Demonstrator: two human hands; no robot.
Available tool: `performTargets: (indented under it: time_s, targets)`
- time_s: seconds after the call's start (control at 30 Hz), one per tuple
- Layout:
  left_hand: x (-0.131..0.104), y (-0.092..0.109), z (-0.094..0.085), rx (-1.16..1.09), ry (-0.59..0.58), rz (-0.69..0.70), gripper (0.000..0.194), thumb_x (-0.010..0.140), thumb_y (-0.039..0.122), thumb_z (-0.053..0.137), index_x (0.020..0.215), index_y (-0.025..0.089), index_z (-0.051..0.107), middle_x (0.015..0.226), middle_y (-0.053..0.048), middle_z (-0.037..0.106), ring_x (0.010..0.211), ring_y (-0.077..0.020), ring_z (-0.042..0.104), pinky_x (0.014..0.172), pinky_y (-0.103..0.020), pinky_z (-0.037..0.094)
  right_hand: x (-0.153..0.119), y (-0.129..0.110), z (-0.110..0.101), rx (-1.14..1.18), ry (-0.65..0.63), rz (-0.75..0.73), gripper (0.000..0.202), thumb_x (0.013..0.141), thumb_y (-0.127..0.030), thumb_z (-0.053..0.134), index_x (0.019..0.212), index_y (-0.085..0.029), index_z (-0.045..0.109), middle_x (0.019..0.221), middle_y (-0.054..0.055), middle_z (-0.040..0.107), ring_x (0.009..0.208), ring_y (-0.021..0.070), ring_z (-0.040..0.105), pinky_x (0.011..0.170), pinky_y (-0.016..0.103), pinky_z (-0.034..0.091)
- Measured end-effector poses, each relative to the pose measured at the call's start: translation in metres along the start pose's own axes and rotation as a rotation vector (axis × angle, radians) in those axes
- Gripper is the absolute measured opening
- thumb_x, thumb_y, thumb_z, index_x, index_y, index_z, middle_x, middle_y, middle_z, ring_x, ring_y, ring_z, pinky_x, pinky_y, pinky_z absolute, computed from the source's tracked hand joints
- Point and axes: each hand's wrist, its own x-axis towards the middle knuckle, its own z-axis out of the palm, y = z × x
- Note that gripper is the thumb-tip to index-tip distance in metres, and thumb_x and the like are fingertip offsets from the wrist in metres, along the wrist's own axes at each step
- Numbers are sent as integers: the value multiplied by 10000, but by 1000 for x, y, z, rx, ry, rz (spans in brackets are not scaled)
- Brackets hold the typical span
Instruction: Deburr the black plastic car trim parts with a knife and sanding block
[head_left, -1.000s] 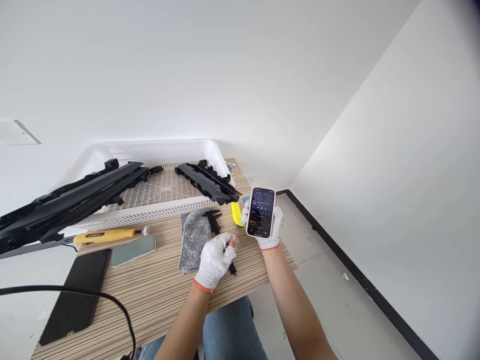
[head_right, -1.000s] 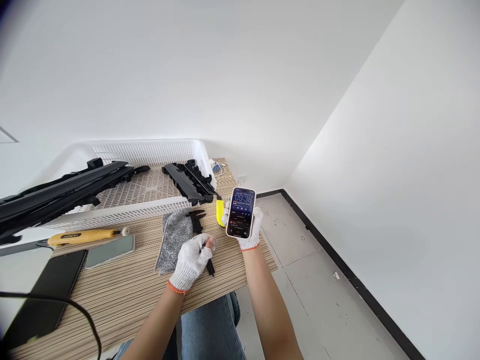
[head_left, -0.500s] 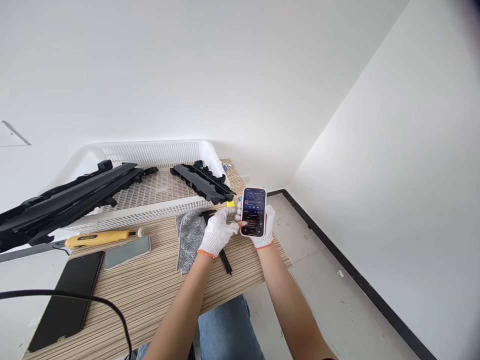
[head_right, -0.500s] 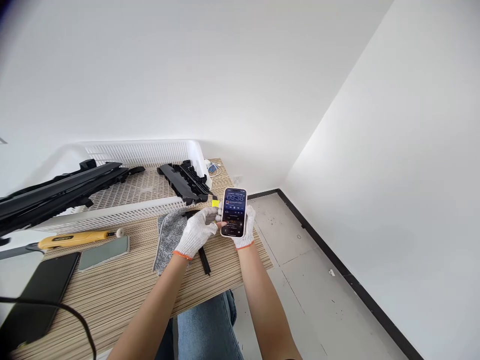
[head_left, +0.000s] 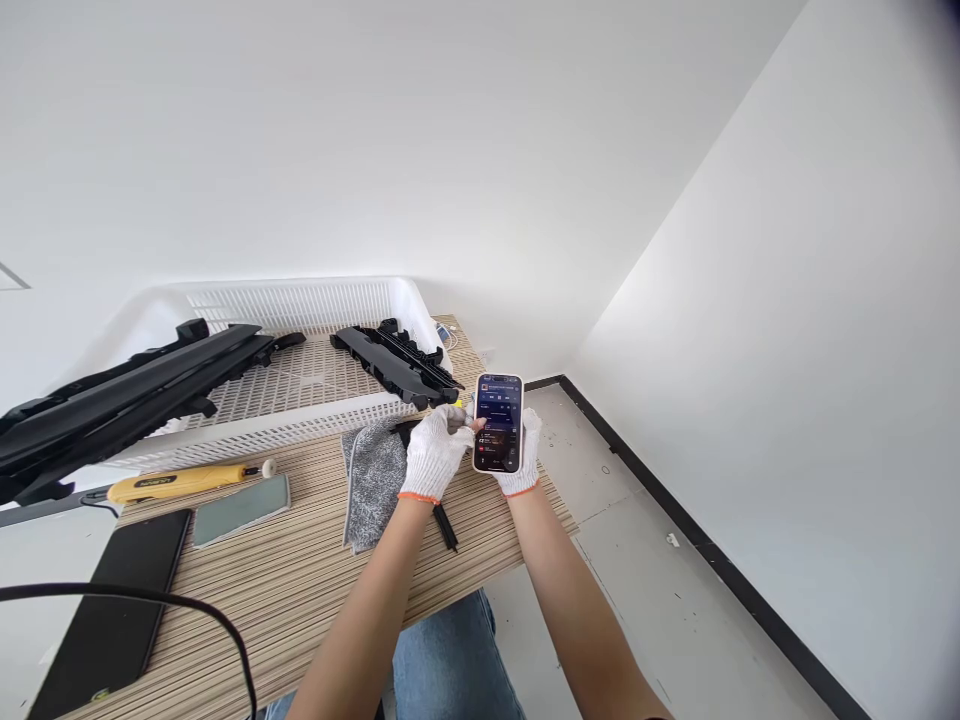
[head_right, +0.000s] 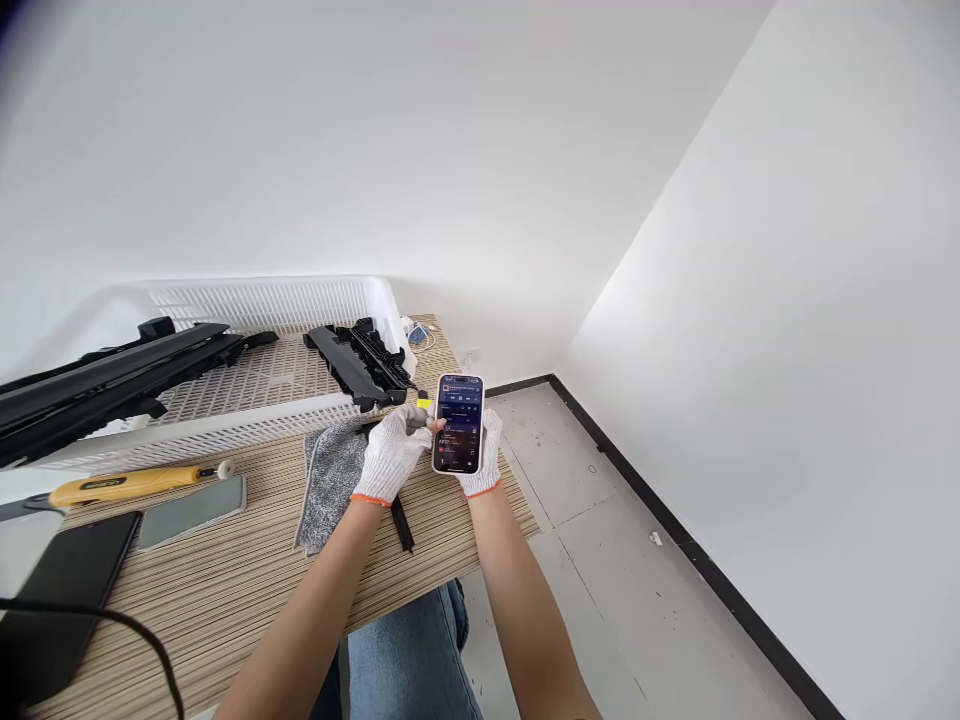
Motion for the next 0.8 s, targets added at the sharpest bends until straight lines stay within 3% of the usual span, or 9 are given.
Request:
performTargets:
  time_s: [0.2,0.3,0.43,0.8]
  targets:
    - [2,1,-5,1,-31,19,227,786,418,740,785,204,664,733,-18,736,740,-210,708,711,-297,528,-1,0,5,-5,-29,4,611,759,-579,668,1218,-178,625,1068,87,728,901,200,669,762,322,586]
    - [1,4,-9,-20,-73,31,260,740,425,773,752,203,638,721,-7,731,715,-193,698,704,-284,532,-1,0,4,-21,-24,-5,601,755,-591,664,1176,-161,652,1071,101,734,841,197,669,764,338,590]
    - [1,5,-10,-31,-96,37,265,698,391,810,761,206,630,744,0,735,719,-177,693,706,-272,531,-1,0,1,0,-63,46,606,756,-611,650,1194,-192,648,1092,83,735,710,164,618,643,318,572]
    - [4,-4,-3,63,-29,37,201,805,411,706,793,215,662,781,-13,740,765,-207,695,727,-301,489,-2,1,4,-93,32,-34,579,776,-615,626,1141,-169,672,1051,84,736,850,196,679,727,317,596]
